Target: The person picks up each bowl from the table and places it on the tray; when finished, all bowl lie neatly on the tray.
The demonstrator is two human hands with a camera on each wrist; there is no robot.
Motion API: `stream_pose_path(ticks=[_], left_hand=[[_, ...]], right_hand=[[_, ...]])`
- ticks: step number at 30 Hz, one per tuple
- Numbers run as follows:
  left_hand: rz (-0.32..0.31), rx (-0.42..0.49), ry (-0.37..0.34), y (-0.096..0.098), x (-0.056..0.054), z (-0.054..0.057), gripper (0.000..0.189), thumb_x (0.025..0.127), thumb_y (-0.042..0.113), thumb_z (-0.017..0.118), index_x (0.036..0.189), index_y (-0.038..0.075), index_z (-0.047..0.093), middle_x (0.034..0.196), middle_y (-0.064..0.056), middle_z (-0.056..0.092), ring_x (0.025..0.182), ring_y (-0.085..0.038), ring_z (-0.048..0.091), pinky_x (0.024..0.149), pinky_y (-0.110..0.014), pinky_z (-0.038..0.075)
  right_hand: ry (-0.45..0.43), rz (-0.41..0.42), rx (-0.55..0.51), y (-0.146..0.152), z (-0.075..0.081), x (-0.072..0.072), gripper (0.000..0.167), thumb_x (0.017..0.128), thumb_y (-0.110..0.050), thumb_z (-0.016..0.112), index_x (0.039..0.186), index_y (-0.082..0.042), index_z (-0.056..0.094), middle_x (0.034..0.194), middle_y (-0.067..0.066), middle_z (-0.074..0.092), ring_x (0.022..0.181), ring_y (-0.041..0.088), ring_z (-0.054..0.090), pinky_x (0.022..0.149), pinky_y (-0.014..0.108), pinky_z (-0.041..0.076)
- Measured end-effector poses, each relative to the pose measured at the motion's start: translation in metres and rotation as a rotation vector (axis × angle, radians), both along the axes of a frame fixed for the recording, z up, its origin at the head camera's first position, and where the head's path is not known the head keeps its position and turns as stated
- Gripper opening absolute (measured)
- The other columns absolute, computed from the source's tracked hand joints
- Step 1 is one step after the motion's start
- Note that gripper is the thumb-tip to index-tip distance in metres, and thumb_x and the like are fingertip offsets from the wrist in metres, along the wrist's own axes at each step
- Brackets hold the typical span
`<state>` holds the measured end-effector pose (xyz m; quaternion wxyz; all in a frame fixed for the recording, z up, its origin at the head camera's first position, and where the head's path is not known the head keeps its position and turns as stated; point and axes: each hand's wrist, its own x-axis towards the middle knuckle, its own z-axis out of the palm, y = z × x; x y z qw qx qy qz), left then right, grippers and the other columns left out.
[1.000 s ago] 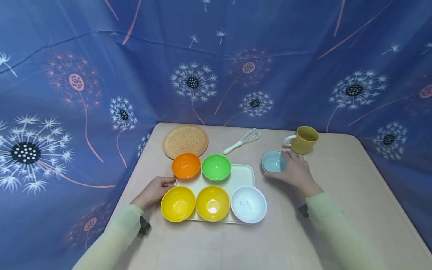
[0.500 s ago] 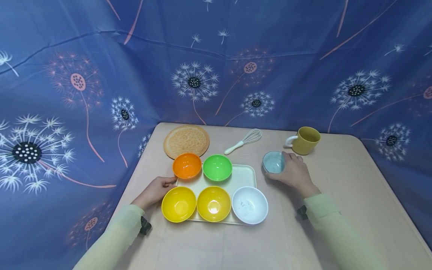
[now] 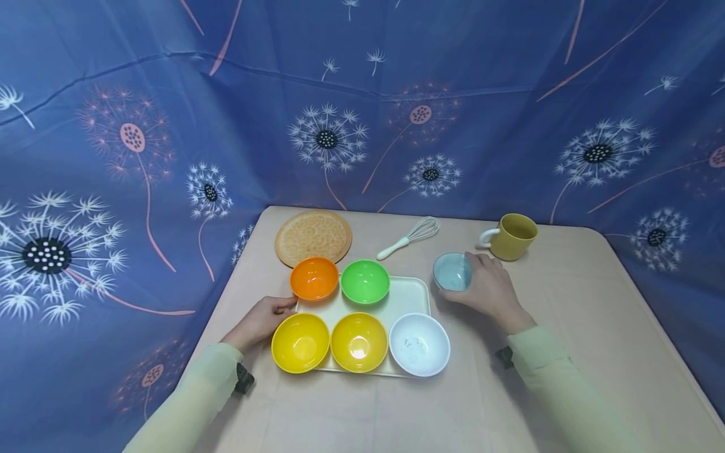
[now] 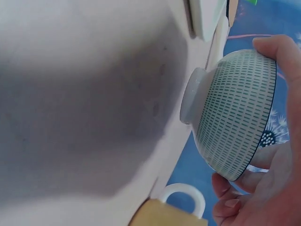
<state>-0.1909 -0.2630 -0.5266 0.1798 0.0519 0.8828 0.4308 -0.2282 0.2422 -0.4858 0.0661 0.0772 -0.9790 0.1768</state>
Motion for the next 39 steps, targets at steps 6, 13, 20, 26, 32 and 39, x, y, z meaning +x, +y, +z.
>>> stream_pose_path(ticks=[6,13,20,26,32,39], left_hand=[[-0.002,0.0,-0.02,0.0,0.0,0.0,0.05,0.103,0.017,0.069,0.148,0.0,0.055,0.091,0.0,0.07,0.087,-0.018,0.059,0.082,-0.03,0.049],[0.0,0.003,-0.007,-0.002,0.0,-0.002,0.049,0.103,0.016,0.068,0.147,0.0,0.056,0.09,-0.001,0.068,0.087,-0.019,0.058,0.085,-0.034,0.048],[0.016,0.01,-0.022,-0.001,-0.001,-0.003,0.05,0.102,0.017,0.069,0.148,0.002,0.057,0.091,-0.001,0.069,0.087,-0.019,0.058,0.084,-0.034,0.048],[0.032,0.02,-0.027,0.0,0.0,-0.003,0.049,0.102,0.016,0.07,0.148,0.003,0.057,0.109,-0.003,0.074,0.09,-0.019,0.06,0.086,-0.033,0.051],[0.04,0.021,-0.035,0.003,0.0,-0.001,0.049,0.102,0.016,0.07,0.147,0.003,0.057,0.095,-0.001,0.07,0.087,-0.02,0.058,0.083,-0.032,0.049],[0.042,0.015,-0.045,0.0,-0.001,-0.002,0.05,0.102,0.018,0.07,0.148,0.004,0.057,0.097,-0.001,0.07,0.092,-0.021,0.059,0.089,-0.035,0.05]], right_hand=[[0.001,0.036,0.023,-0.016,0.006,0.002,0.112,0.069,-0.063,0.087,0.146,0.008,0.048,0.133,0.032,0.054,0.116,0.05,0.05,0.097,0.067,0.041],[-0.02,0.094,0.039,-0.049,0.004,0.001,0.115,0.066,-0.059,0.089,0.149,0.008,0.047,0.136,0.03,0.055,0.118,0.048,0.051,0.098,0.066,0.042],[-0.051,0.129,0.048,-0.077,0.002,0.0,0.118,0.065,-0.065,0.087,0.15,0.005,0.047,0.138,0.028,0.054,0.119,0.045,0.051,0.101,0.063,0.043],[-0.041,0.152,0.039,-0.086,-0.005,-0.002,0.118,0.064,-0.067,0.087,0.15,0.005,0.048,0.138,0.027,0.055,0.119,0.044,0.052,0.1,0.063,0.043],[-0.05,0.159,0.033,-0.085,-0.007,-0.003,0.118,0.064,-0.066,0.088,0.15,0.005,0.048,0.137,0.027,0.056,0.117,0.044,0.053,0.098,0.063,0.045],[-0.082,0.173,-0.001,-0.084,-0.01,-0.007,0.121,0.064,-0.069,0.089,0.152,0.002,0.046,0.141,0.026,0.054,0.119,0.043,0.051,0.101,0.062,0.043]])
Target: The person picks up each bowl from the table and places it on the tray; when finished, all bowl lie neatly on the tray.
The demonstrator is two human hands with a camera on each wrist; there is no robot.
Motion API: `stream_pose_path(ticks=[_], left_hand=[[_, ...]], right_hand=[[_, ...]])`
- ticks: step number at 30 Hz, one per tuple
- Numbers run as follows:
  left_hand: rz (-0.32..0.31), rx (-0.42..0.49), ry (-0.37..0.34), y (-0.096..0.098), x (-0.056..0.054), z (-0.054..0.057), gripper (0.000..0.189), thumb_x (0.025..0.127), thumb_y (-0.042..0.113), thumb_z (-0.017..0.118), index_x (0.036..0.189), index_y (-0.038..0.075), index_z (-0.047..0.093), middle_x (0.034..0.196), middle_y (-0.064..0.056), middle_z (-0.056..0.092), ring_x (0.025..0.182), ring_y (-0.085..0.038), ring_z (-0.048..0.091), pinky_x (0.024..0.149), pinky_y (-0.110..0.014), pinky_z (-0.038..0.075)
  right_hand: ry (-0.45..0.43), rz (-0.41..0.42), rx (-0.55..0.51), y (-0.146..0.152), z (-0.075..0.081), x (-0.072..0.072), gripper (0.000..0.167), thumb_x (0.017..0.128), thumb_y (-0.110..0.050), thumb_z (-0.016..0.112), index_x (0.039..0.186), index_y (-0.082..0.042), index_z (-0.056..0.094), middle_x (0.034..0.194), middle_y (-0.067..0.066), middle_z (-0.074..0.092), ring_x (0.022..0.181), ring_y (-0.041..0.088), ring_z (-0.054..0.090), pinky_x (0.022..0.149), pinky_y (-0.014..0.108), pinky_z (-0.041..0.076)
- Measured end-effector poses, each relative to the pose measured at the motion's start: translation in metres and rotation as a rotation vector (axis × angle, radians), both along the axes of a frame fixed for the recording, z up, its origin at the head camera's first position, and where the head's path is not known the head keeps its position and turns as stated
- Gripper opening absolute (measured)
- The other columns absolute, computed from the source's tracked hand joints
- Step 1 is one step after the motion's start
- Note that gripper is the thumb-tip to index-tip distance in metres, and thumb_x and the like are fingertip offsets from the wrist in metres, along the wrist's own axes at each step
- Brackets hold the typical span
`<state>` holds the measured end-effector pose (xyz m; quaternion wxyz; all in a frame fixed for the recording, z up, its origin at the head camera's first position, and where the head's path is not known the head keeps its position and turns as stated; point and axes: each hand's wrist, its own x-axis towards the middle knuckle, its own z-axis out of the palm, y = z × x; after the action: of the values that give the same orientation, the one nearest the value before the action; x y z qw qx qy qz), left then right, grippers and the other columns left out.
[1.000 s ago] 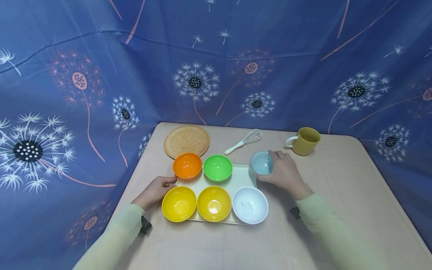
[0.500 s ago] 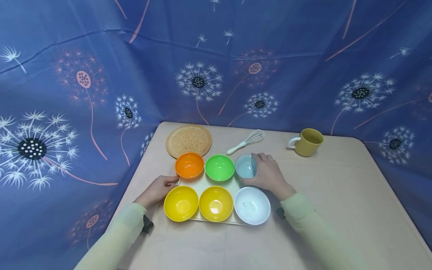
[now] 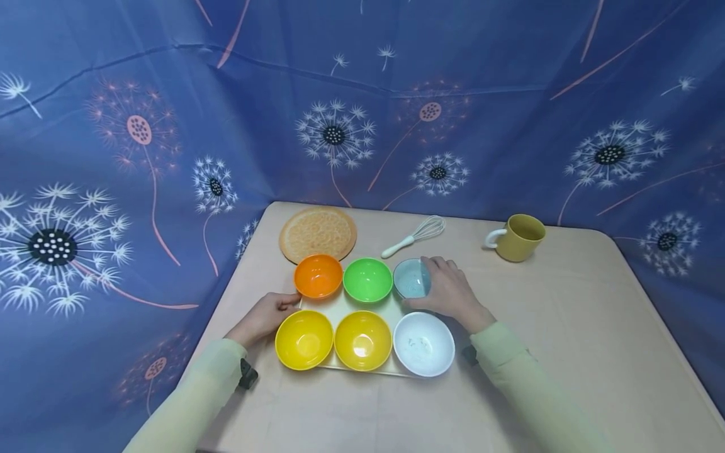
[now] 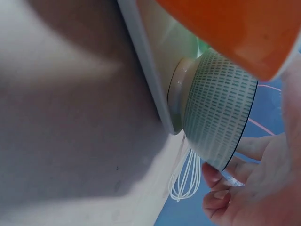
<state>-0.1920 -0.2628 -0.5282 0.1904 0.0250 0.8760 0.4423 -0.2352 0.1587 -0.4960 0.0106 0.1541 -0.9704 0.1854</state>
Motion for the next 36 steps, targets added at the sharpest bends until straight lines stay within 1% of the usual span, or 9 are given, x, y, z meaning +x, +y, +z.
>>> stream_pose_path(ticks=[6,11,15,18,20,22,27,31,36], left_hand=[[-0.016,0.003,0.013,-0.008,-0.005,0.0,0.05,0.103,0.018,0.069,0.148,0.002,0.056,0.108,-0.002,0.071,0.099,-0.021,0.059,0.095,-0.038,0.051],[-0.042,-0.003,0.029,-0.021,-0.006,-0.001,0.053,0.103,0.021,0.068,0.15,0.001,0.054,0.106,-0.005,0.069,0.101,-0.023,0.059,0.091,-0.036,0.049],[-0.031,-0.114,0.133,-0.037,-0.004,0.008,0.056,0.104,0.024,0.067,0.154,0.003,0.051,0.114,-0.008,0.07,0.103,-0.025,0.062,0.092,-0.043,0.053],[-0.025,-0.258,0.293,-0.046,-0.002,0.021,0.059,0.105,0.024,0.065,0.156,0.002,0.047,0.127,-0.017,0.067,0.113,-0.035,0.063,0.099,-0.053,0.05],[-0.033,-0.361,0.381,-0.052,-0.001,0.031,0.061,0.106,0.027,0.062,0.159,0.003,0.042,0.142,-0.022,0.059,0.129,-0.043,0.054,0.109,-0.059,0.041],[-0.059,-0.453,0.443,-0.056,-0.001,0.04,0.065,0.107,0.032,0.059,0.162,0.005,0.037,0.158,-0.025,0.042,0.145,-0.048,0.036,0.116,-0.065,0.027],[-0.115,-0.625,0.493,-0.06,-0.003,0.063,0.072,0.108,0.049,0.05,0.167,0.016,0.027,0.171,-0.022,0.014,0.155,-0.049,0.005,0.116,-0.074,0.007],[-0.123,-0.641,0.482,-0.057,-0.003,0.073,0.074,0.107,0.056,0.046,0.168,0.019,0.023,0.172,-0.02,0.007,0.156,-0.046,-0.003,0.115,-0.075,0.001],[-0.113,-0.63,0.461,-0.054,-0.003,0.076,0.076,0.107,0.06,0.043,0.169,0.021,0.021,0.173,-0.017,0.002,0.156,-0.044,-0.007,0.114,-0.076,-0.003]], right_hand=[[-0.047,-0.006,-0.076,0.004,-0.002,0.002,0.127,0.068,-0.08,0.08,0.16,-0.004,0.038,0.155,0.022,0.045,0.129,0.041,0.046,0.108,0.063,0.037],[-0.03,-0.029,-0.098,0.018,-0.003,0.008,0.112,0.084,-0.08,0.064,0.163,-0.007,0.033,0.161,0.021,0.038,0.141,0.045,0.039,0.112,0.068,0.03],[0.01,-0.048,-0.023,0.04,-0.003,0.017,0.105,0.092,-0.078,0.054,0.164,-0.005,0.03,0.163,0.025,0.033,0.144,0.05,0.034,0.11,0.072,0.029],[0.015,-0.077,0.038,0.06,0.003,0.027,0.105,0.094,-0.079,0.05,0.166,-0.007,0.027,0.167,0.025,0.025,0.147,0.053,0.027,0.107,0.076,0.025],[0.019,-0.096,0.08,0.072,0.007,0.034,0.105,0.093,-0.08,0.049,0.166,-0.009,0.025,0.168,0.025,0.02,0.148,0.055,0.022,0.106,0.079,0.021],[0.022,-0.112,0.116,0.081,0.012,0.041,0.104,0.093,-0.08,0.049,0.167,-0.011,0.025,0.17,0.025,0.016,0.149,0.056,0.017,0.106,0.081,0.016],[0.045,-0.137,0.171,0.095,0.024,0.054,0.101,0.092,-0.081,0.05,0.166,-0.015,0.029,0.171,0.023,0.011,0.151,0.057,0.008,0.109,0.081,0.004],[0.069,-0.125,0.18,0.097,0.027,0.06,0.099,0.092,-0.08,0.052,0.166,-0.017,0.031,0.171,0.023,0.012,0.152,0.056,0.007,0.11,0.08,-0.001],[0.077,-0.108,0.178,0.096,0.022,0.063,0.099,0.091,-0.079,0.054,0.166,-0.019,0.031,0.17,0.024,0.016,0.152,0.056,0.007,0.109,0.081,0.0]])
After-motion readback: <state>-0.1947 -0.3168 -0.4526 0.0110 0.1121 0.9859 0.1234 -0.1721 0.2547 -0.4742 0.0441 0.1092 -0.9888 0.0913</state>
